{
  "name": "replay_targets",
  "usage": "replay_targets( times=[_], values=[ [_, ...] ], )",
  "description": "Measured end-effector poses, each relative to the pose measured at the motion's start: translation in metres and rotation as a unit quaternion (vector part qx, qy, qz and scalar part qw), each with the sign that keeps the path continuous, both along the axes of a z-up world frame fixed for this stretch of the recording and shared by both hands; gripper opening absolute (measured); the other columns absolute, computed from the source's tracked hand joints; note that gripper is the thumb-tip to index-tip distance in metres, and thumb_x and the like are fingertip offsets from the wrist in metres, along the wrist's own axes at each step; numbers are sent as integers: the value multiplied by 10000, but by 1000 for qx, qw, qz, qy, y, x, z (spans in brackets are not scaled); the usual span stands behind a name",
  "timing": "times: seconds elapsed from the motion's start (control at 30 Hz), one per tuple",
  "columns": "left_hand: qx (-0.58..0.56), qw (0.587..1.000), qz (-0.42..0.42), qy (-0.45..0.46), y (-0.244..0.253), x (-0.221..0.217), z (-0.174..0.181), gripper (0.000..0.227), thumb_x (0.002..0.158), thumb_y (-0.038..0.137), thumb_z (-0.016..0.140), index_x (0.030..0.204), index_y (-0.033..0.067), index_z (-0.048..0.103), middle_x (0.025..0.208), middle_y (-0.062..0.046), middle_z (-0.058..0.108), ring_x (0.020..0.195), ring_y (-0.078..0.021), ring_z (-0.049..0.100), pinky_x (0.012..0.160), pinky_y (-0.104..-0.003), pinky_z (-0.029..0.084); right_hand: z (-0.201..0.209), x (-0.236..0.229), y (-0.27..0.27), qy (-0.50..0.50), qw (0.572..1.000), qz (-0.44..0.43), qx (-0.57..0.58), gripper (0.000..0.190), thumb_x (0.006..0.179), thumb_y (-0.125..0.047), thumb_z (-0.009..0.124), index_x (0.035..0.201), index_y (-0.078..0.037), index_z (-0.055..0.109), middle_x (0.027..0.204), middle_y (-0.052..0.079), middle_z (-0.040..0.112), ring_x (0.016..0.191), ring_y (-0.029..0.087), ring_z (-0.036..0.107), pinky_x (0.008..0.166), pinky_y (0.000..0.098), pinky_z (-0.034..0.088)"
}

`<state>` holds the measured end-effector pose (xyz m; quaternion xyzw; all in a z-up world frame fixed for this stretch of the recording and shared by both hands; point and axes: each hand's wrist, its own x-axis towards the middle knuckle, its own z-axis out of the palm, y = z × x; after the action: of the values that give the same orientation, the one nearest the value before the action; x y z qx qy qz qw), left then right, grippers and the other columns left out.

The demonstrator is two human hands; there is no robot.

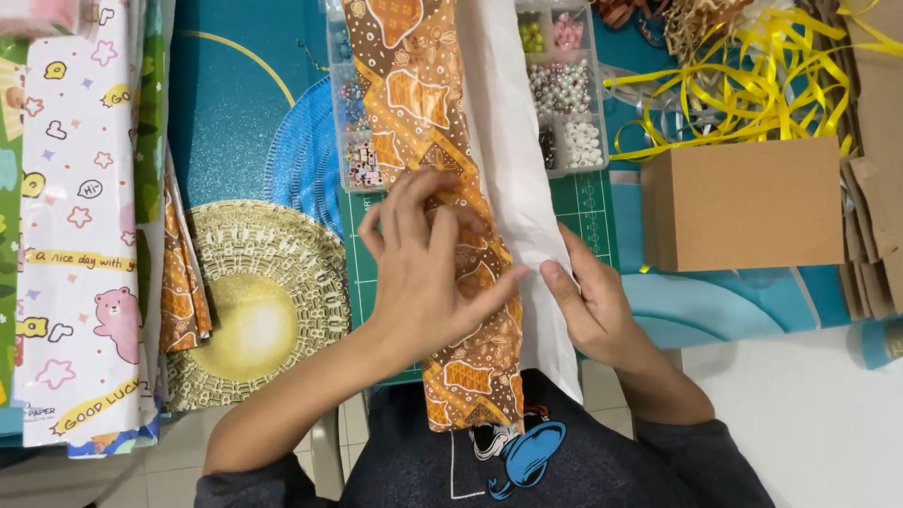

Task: Wrapping a small cardboard box with patterned paper and securing it with tape

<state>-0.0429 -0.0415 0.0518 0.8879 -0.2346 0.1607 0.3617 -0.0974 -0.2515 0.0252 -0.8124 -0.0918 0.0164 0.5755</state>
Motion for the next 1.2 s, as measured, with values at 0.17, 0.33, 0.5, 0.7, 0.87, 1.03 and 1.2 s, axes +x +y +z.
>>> replay_targets(
  times=[0.17, 0.33, 0.5, 0.7, 0.87, 1.03, 1.2],
  values=[
    [-49, 993, -89, 67, 21, 8, -29, 234, 947, 305, 581, 980, 77, 619, 994, -86, 587, 932, -306, 549, 807, -454, 335, 4, 4, -3, -52, 997, -53, -15, 499, 1085, -133, 425, 1542, 59, 372, 1491, 225, 543, 1352, 294, 544, 1125, 428, 447],
    [-218, 938, -96, 251, 77, -6, -16, 174, 970, 133, 614, 1057, 19, 711, 758, -161, 722, 666, -298, 726, 614, -410, 537, 10, 5, -29, -102, 986, -108, -72, 496, 1082, -11, 461, 1555, 76, 342, 1332, 311, 601, 1161, 370, 603, 953, 489, 486],
    [-172, 938, 52, 295, 111, -19, -35, 491, 1005, 12, 577, 1449, -51, 379, 910, -298, 709, 768, -448, 744, 552, -506, 612, 5, 1, -42, -194, 911, -147, -333, 193, 1047, 10, 661, 1227, -13, 726, 1040, 74, 778, 818, 224, 749, 663, 294, 591],
    [66, 978, 39, 195, 128, -25, -50, 652, 908, -203, 484, 1455, 121, 630, 1035, -226, 713, 921, -439, 695, 791, -500, 578, 13, -15, -49, -135, 903, -99, -396, 399, 1011, 98, 560, 1268, -120, 774, 1021, 43, 751, 730, 174, 697, 696, 279, 608],
    [142, 987, 46, 53, 140, -27, -84, 652, 901, -132, 630, 1457, 209, 652, 1144, -154, 647, 1113, -333, 619, 968, -421, 513, 22, -23, -59, -105, 885, -17, -453, 558, 947, 128, 532, 1410, -149, 676, 1207, 109, 718, 1027, 259, 724, 868, 350, 612],
    [257, 958, 1, -127, 130, -36, -84, 530, 1046, 77, 501, 1459, 396, 595, 1471, -80, 517, 1381, -275, 507, 1153, -473, 439, -3, -25, -70, -181, 828, 24, -530, 580, 939, 42, 650, 1450, -233, 637, 1202, 79, 702, 1058, 238, 711, 855, 327, 633],
    [166, 983, -60, -42, 125, -38, -66, 467, 1052, 75, 466, 1456, 263, 604, 1512, -72, 572, 1420, -269, 519, 1199, -427, 393, -32, -33, -81, -411, 698, -18, -586, 430, 1052, -132, 599, 1376, -401, 685, 1487, 54, 588, 1373, 303, 533, 1127, 533, 488]
  ],
)
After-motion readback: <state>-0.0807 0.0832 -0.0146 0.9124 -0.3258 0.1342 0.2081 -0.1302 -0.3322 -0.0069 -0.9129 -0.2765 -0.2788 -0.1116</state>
